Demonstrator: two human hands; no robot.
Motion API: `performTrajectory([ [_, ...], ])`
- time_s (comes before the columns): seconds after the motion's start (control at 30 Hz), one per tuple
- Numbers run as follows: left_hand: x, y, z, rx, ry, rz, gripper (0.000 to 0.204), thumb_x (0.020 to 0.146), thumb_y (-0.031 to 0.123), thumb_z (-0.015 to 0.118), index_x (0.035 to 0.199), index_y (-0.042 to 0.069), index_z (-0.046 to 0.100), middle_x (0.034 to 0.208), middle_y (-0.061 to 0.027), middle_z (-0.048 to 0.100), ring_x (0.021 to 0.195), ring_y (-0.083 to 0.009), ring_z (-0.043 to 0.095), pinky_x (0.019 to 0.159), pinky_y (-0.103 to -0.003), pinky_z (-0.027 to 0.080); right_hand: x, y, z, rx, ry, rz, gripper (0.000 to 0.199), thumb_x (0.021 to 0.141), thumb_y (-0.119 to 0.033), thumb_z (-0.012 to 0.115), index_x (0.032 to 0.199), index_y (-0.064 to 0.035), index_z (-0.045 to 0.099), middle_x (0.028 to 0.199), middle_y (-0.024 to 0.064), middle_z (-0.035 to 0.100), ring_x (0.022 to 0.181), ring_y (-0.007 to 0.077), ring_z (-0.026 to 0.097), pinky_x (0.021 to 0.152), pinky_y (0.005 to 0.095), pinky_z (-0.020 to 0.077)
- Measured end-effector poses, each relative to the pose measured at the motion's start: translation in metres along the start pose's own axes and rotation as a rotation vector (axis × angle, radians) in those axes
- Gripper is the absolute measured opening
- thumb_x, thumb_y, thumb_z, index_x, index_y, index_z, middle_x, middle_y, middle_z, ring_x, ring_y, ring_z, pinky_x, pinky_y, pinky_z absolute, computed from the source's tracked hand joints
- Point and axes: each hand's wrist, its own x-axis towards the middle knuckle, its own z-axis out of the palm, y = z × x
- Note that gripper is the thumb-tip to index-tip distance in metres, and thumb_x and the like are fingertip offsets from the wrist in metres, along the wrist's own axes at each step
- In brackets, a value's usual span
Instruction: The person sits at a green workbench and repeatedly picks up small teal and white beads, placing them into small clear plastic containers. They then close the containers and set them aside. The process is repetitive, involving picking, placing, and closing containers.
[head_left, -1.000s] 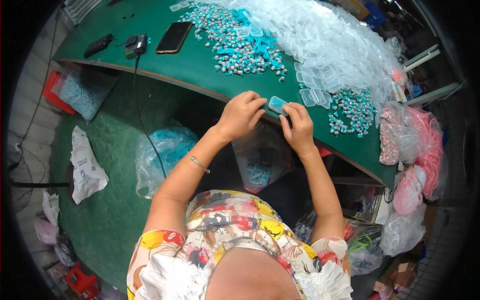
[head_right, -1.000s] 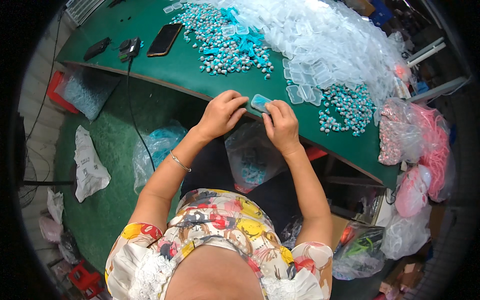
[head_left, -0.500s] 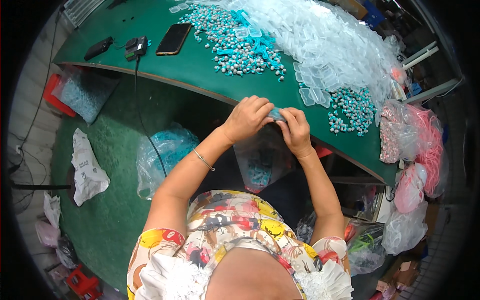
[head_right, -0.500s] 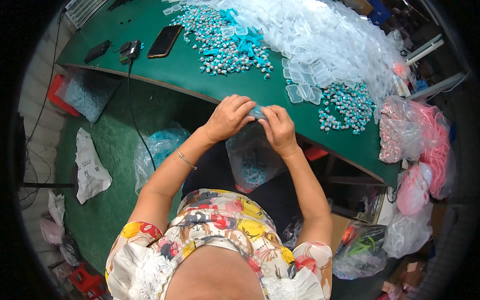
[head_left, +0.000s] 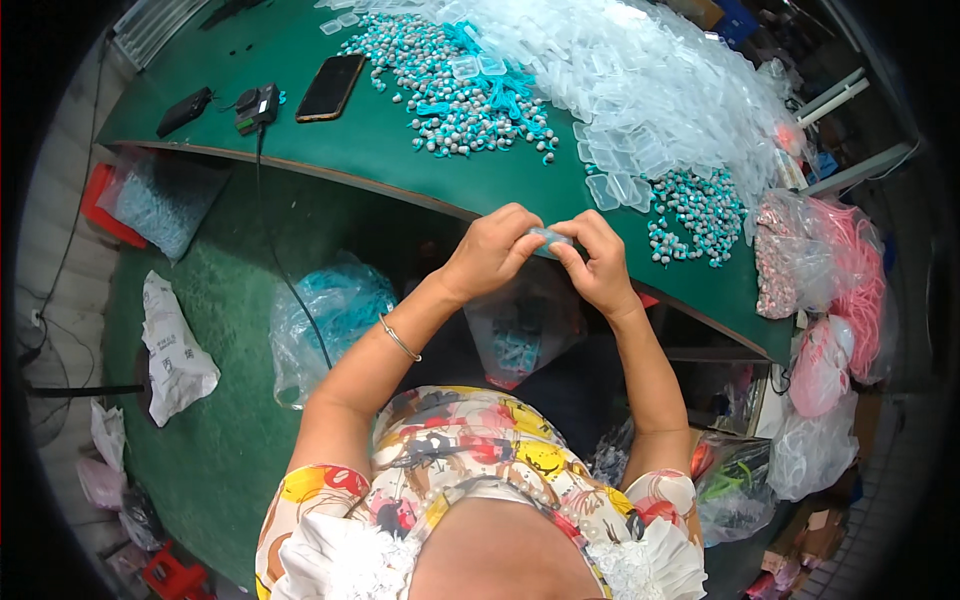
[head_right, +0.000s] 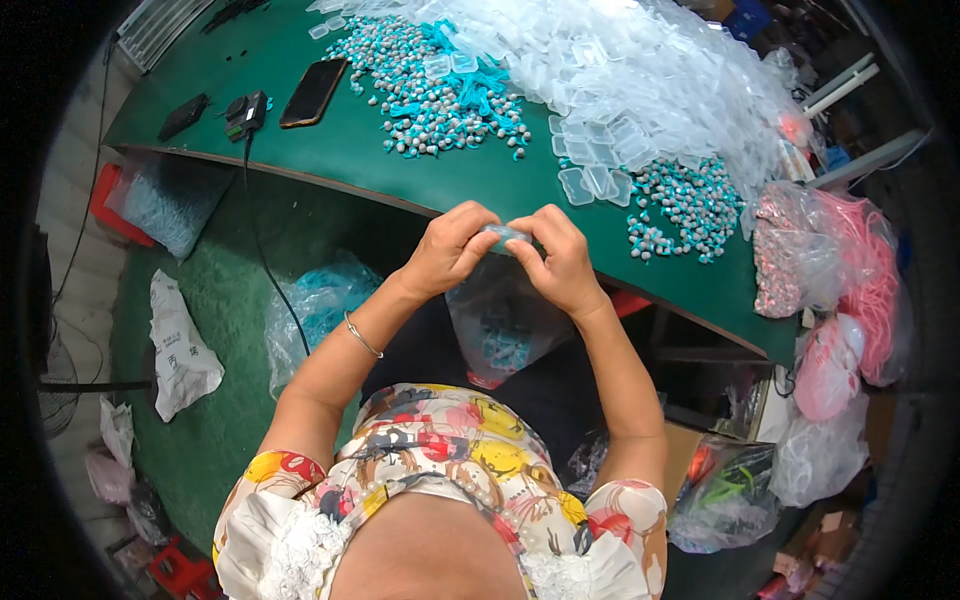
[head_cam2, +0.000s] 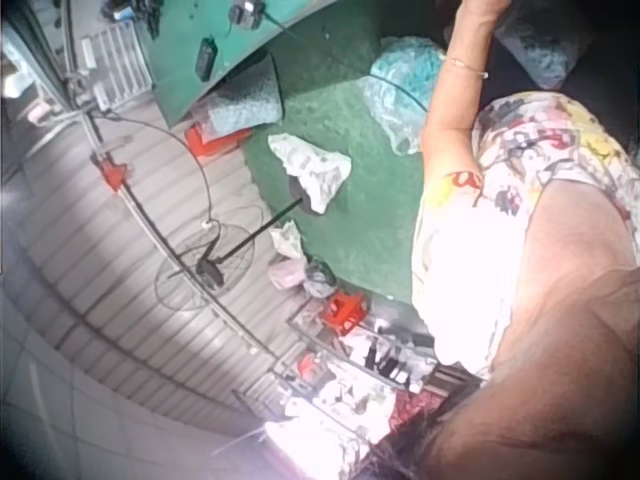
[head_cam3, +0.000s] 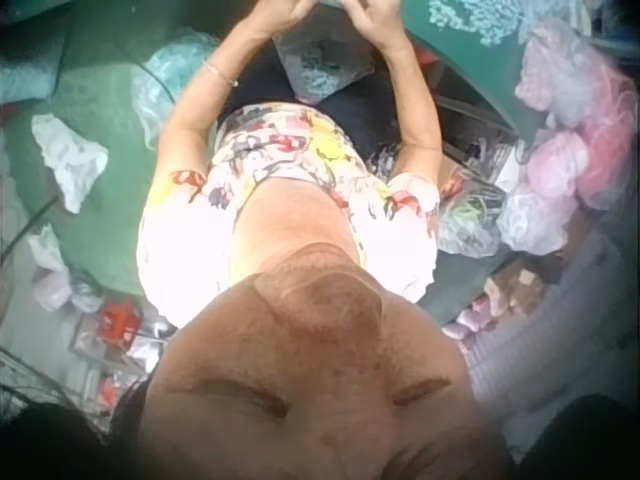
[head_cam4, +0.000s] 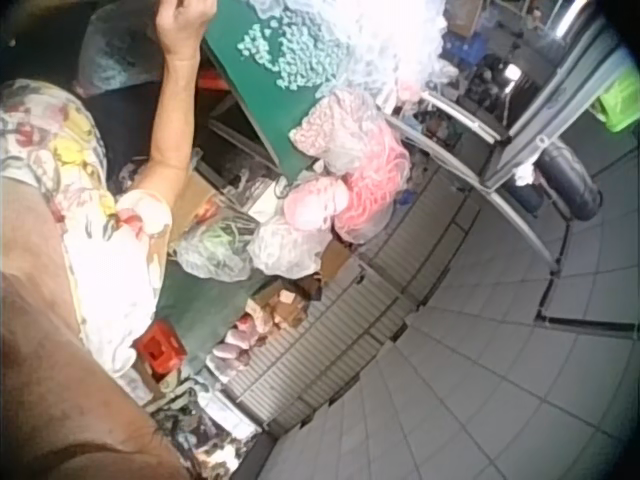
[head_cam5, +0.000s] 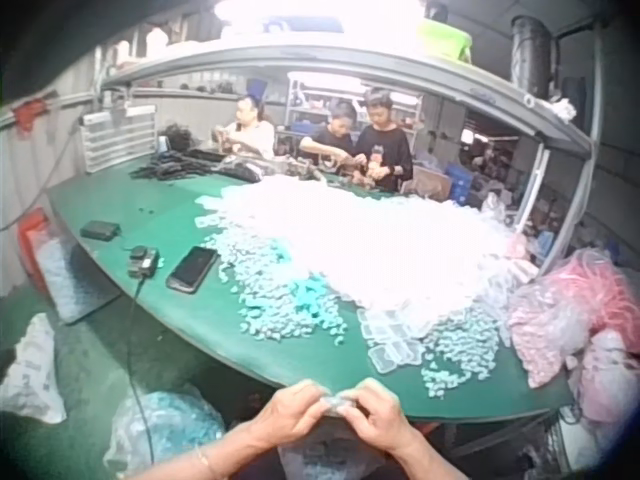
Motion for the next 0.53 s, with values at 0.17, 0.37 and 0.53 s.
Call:
performTrajectory([
  [0.17,-0.004,0.004,0.009,-0.071,-0.019,-0.052,0.015,0.094,0.015,0.061,0.094,0.0,0.065,0.084,-0.0136,0.06,0.074,-0.0287,0.059,0.066,-0.036,0.048,-0.009,-0.004,-0.008,-0.016,-0.034,0.072,0.015,0.082,-0.008,0.073,0.094,-0.0013,0.068,0.081,0.0103,0.058,0.072,0.025,0.058,0.062,0.0344,0.0457],
  [0.37,-0.017,-0.002,0.036,-0.136,0.03,-0.205,0.018,0.095,0.016,0.062,0.098,-0.001,0.065,0.086,-0.0125,0.062,0.077,-0.0262,0.061,0.07,-0.034,0.049,0.003,0.028,-0.031,-0.039,-0.026,0.089,0.023,0.091,-0.019,0.065,0.107,-0.0024,0.066,0.105,0.0143,0.065,0.099,0.03,0.061,0.086,0.0389,0.0471],
  [0.53,-0.065,-0.024,0.08,0.07,-0.319,-0.165,0.026,0.092,0.03,0.065,0.105,0.007,0.068,0.099,-0.0145,0.065,0.094,-0.0345,0.066,0.081,-0.044,0.052,0.007,0.071,-0.039,-0.845,0.059,0.484,0.069,0.081,-0.045,0.075,0.135,-0.0099,0.052,0.129,0.0147,0.061,0.122,0.034,0.051,0.097,0.056,0.0382],
])
